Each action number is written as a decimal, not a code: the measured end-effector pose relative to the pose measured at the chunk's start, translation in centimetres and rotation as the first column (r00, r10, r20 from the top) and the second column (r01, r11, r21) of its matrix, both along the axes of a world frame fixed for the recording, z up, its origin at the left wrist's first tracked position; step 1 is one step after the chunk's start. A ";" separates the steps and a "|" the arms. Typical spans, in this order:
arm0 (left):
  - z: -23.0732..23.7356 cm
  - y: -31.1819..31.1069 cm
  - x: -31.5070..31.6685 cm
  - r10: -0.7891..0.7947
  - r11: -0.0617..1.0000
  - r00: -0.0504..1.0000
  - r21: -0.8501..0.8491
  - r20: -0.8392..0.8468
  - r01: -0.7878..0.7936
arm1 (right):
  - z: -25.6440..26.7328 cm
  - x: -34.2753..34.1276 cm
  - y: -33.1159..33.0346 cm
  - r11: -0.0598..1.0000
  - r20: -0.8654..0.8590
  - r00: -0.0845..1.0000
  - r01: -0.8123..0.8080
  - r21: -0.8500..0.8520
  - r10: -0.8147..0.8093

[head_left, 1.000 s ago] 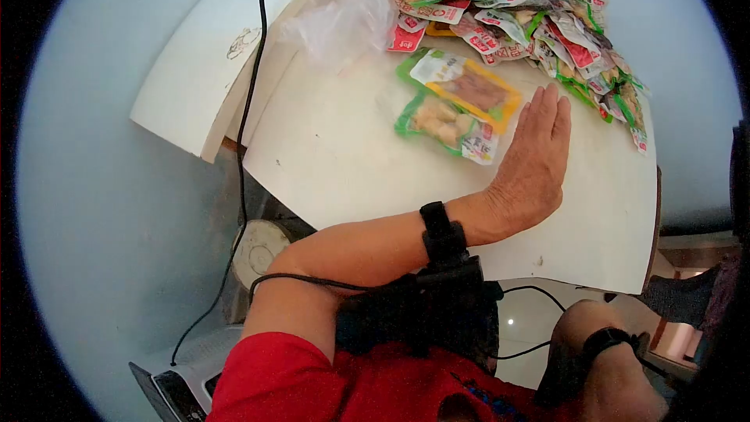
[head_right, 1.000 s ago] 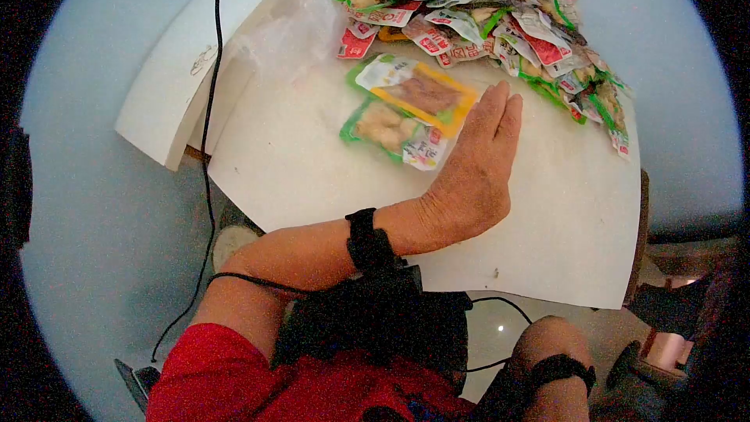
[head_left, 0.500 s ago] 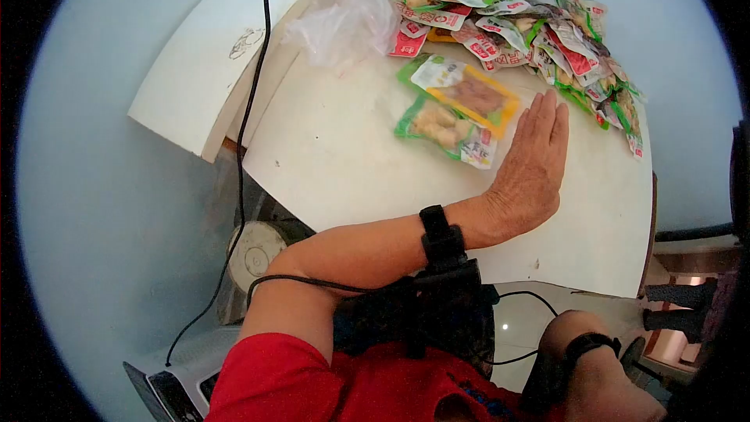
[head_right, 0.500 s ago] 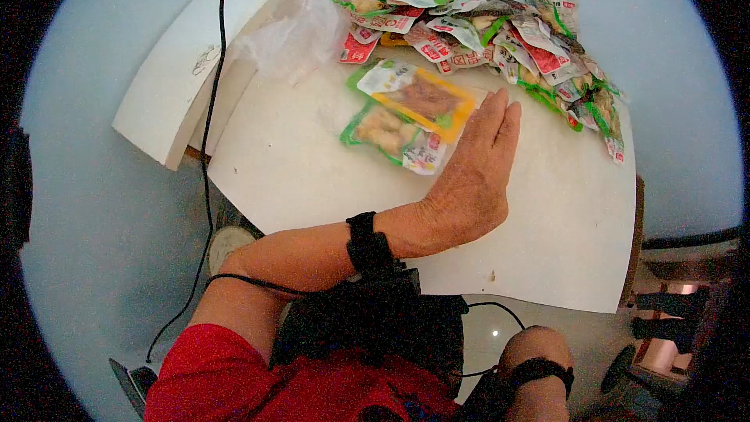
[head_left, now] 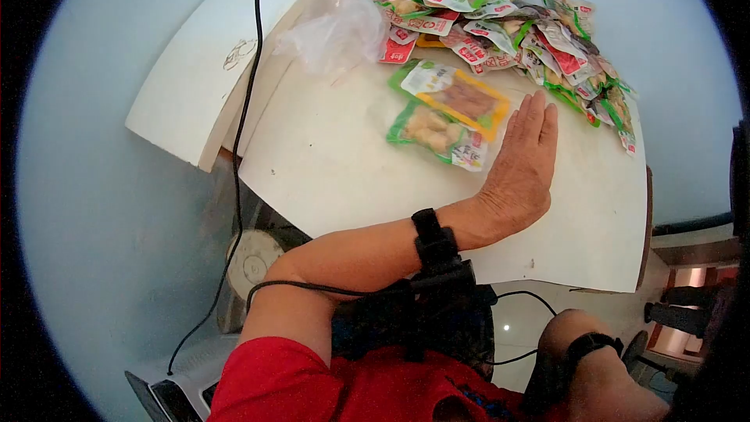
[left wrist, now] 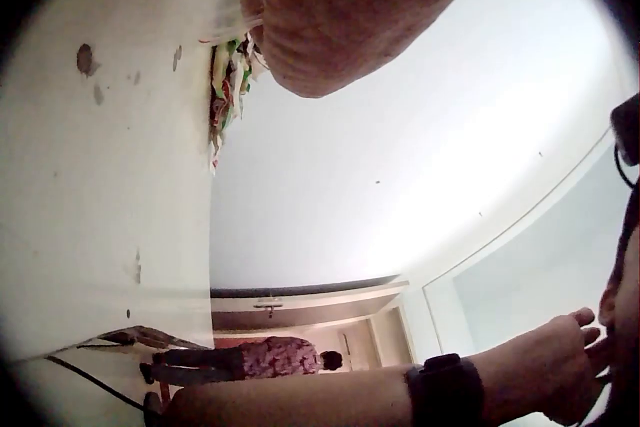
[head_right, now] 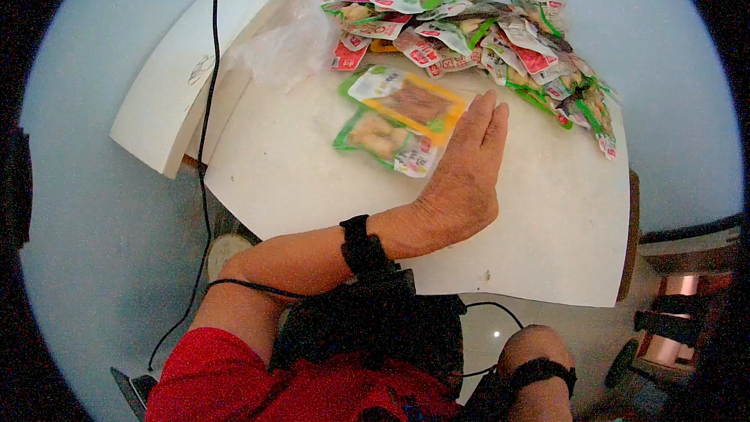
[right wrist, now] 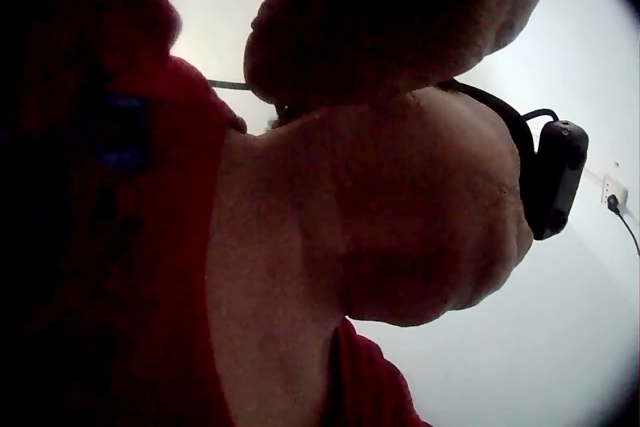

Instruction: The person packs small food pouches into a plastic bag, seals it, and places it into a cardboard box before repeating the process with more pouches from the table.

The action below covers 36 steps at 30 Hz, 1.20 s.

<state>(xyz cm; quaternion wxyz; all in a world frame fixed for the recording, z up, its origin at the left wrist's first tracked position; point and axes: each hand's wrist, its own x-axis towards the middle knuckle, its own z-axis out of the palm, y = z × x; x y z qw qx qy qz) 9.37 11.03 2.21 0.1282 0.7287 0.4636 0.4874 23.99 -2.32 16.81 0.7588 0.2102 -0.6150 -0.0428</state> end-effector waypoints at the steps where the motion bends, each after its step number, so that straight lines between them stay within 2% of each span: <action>1: 0.0 0.0 0.0 0.000 1.000 1.000 -0.005 -0.008 0.000 | 0.2 -0.8 0.3 1.000 -0.022 0.999 0.029 -0.001 -0.029; 2: 0.1 0.0 -0.1 0.001 1.000 1.000 -0.009 -0.016 -0.001 | 0.3 -1.3 0.5 0.998 -0.043 0.997 0.058 -0.002 -0.058; 5: 0.1 0.1 -0.1 -0.004 1.000 1.000 -0.001 0.003 0.004 | -0.1 0.1 0.2 0.997 0.032 0.998 -0.057 -0.060 0.059; 7: -0.1 0.1 -0.1 -0.003 1.000 1.000 0.010 0.013 0.003 | -0.7 1.8 0.5 0.973 0.055 0.996 -0.054 -0.225 0.068; 8: -0.1 0.0 0.0 -0.010 1.000 1.000 0.018 0.024 0.010 | -1.4 2.6 1.7 0.936 0.034 0.999 -0.001 -0.352 0.014; 10: 0.4 0.0 -0.1 -0.030 0.999 0.999 -0.032 0.036 0.031 | -2.7 3.5 6.1 0.807 -0.009 0.995 0.072 -0.586 -0.096; 12: 0.5 -0.1 -0.2 -0.035 0.998 0.998 -0.046 0.044 0.037 | -2.7 1.7 11.4 0.455 0.184 0.939 0.304 -0.837 -0.290; 13: 0.4 0.0 -0.1 -0.016 0.999 1.000 -0.045 0.001 0.016 | -3.4 1.1 14.3 0.322 0.363 0.897 0.432 -0.842 -0.252; 14: 0.4 0.0 -0.1 -0.025 0.999 1.000 -0.046 -0.002 0.024 | -4.4 1.0 17.2 0.054 0.272 0.961 0.274 -0.960 -0.042; 15: 0.5 -0.1 -0.2 -0.030 0.999 1.000 -0.043 -0.007 0.030 | -5.4 0.9 18.9 -0.135 0.258 0.961 0.271 -0.953 0.103; 17: 0.6 -0.2 -0.1 -0.029 0.999 0.999 -0.043 -0.016 0.028 | -7.9 1.4 22.6 -0.395 0.195 0.965 0.250 -0.884 0.174; 20: 0.4 0.0 -0.2 -0.013 0.999 1.000 -0.041 -0.028 0.012 | -9.9 1.5 26.3 -0.602 0.027 0.976 0.154 -0.784 0.215; 23: -0.2 0.1 -0.1 -0.016 1.000 1.000 -0.007 -0.022 0.016 | -10.3 0.4 28.4 -0.628 -0.087 0.966 0.089 -0.773 0.244; 29: -0.2 0.1 -0.1 -0.015 1.000 1.000 0.019 -0.004 0.015 | -11.2 -0.1 32.1 -0.687 -0.115 0.974 0.052 -0.725 0.195; 32: 0.0 -0.1 -0.2 -0.025 0.999 1.000 0.023 -0.004 0.025 | -10.6 0.7 32.1 -0.634 -0.149 0.919 0.128 -0.762 0.365; 35: 0.1 0.0 -0.3 -0.027 0.999 1.000 0.033 0.005 0.027 | -10.8 1.0 31.2 -0.569 -0.049 0.989 0.039 -0.821 0.139; 36: 0.1 0.1 -0.4 -0.023 0.999 1.000 0.041 0.002 0.023 | -11.3 2.2 30.6 -0.419 0.119 0.974 0.192 -0.887 0.194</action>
